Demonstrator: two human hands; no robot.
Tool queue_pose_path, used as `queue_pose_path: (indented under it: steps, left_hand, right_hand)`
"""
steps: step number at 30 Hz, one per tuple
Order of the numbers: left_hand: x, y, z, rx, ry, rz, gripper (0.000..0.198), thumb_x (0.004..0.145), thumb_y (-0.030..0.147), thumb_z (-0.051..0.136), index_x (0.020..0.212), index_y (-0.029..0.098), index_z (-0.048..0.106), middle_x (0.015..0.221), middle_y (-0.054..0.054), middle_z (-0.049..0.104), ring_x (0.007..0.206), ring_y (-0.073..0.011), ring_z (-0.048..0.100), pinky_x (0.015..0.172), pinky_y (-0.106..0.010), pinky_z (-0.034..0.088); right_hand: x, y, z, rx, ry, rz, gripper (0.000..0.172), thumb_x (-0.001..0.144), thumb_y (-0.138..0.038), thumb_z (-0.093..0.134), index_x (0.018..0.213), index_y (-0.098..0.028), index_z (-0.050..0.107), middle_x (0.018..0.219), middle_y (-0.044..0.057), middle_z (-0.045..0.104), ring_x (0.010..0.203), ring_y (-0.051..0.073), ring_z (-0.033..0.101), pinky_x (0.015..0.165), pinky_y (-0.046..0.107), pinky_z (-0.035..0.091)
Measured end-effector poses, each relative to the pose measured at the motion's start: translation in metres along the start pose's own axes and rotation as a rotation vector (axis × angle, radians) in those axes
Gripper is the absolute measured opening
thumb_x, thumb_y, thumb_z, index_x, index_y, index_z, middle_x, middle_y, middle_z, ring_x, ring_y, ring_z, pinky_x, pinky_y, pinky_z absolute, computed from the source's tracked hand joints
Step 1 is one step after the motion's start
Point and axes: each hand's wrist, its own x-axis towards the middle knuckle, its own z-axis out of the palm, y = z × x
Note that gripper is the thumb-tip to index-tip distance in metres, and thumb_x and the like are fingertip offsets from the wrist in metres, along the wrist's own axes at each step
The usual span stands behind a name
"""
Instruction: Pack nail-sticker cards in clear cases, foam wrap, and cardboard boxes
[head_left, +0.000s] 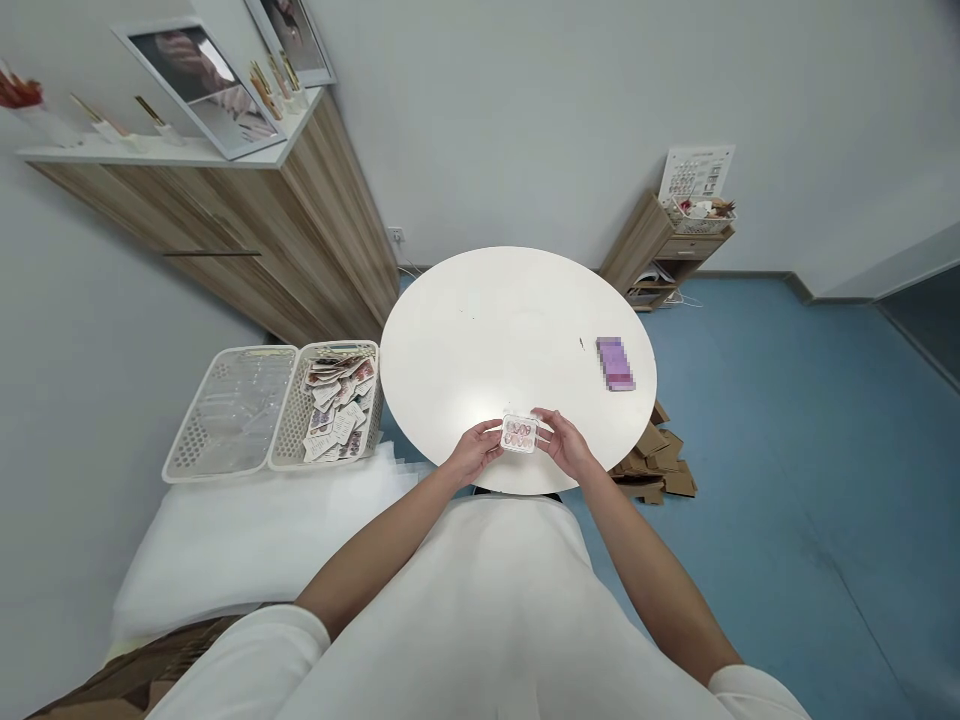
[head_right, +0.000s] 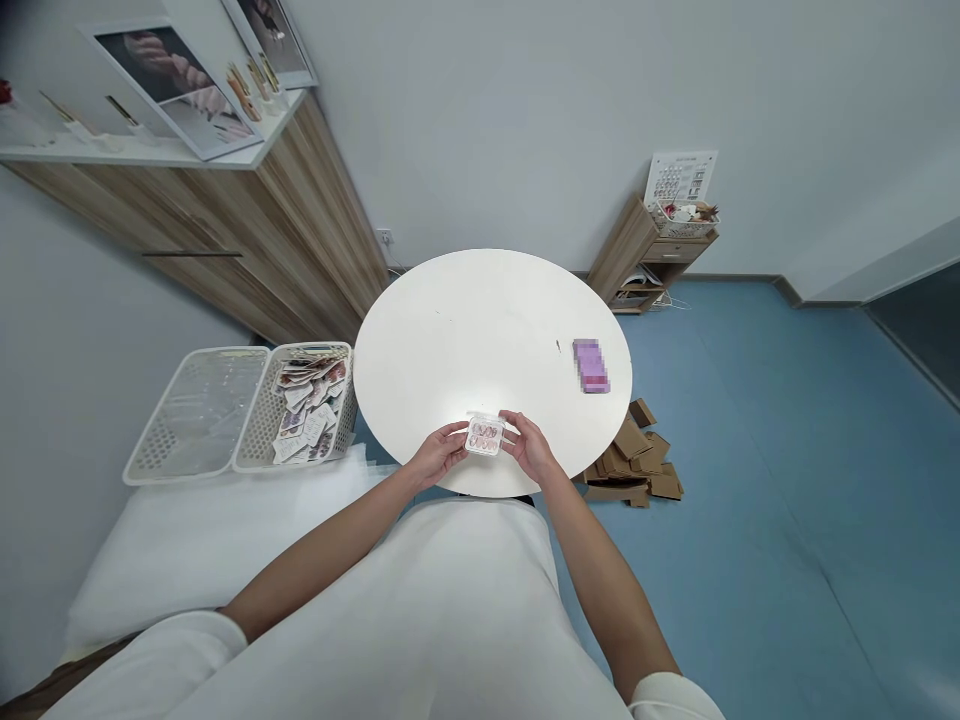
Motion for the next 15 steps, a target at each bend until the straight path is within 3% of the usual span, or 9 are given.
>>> queue_pose_path:
  steps: [5,10,15]
  left_hand:
    - [-0.001,-0.001,0.004,-0.072,-0.015,-0.01,0.032,0.069,0.018,0.066,0.1,0.018,0.058,0.089,-0.005,0.063,0.076,-0.0092,0.059,0.076,-0.025,0.047]
    - [-0.001,-0.002,0.007,-0.1,0.005,-0.008,0.024,0.072,0.02,0.062,0.096,0.018,0.06,0.086,-0.004,0.062,0.076,-0.0092,0.058,0.076,-0.026,0.047]
    - [-0.004,-0.006,0.011,0.022,-0.03,-0.025,0.031,0.07,0.026,0.064,0.099,0.018,0.058,0.094,-0.006,0.061,0.083,-0.012,0.057,0.079,-0.029,0.045]
  right_hand:
    - [-0.001,0.01,-0.003,0.032,0.036,-0.025,0.028,0.067,-0.036,0.063,0.094,-0.026,0.059,0.114,0.002,0.053,0.101,0.019,0.053,0.084,0.034,0.045]
    - [-0.005,0.019,-0.005,-0.009,0.108,-0.021,0.057,0.058,-0.021,0.07,0.11,-0.033,0.049,0.12,0.001,0.048,0.104,0.017,0.05,0.083,0.031,0.045]
    - [-0.01,0.024,-0.013,-0.051,0.182,0.004,0.065,0.056,-0.018,0.069,0.114,-0.033,0.044,0.118,0.003,0.049,0.096,0.017,0.055,0.079,0.032,0.047]
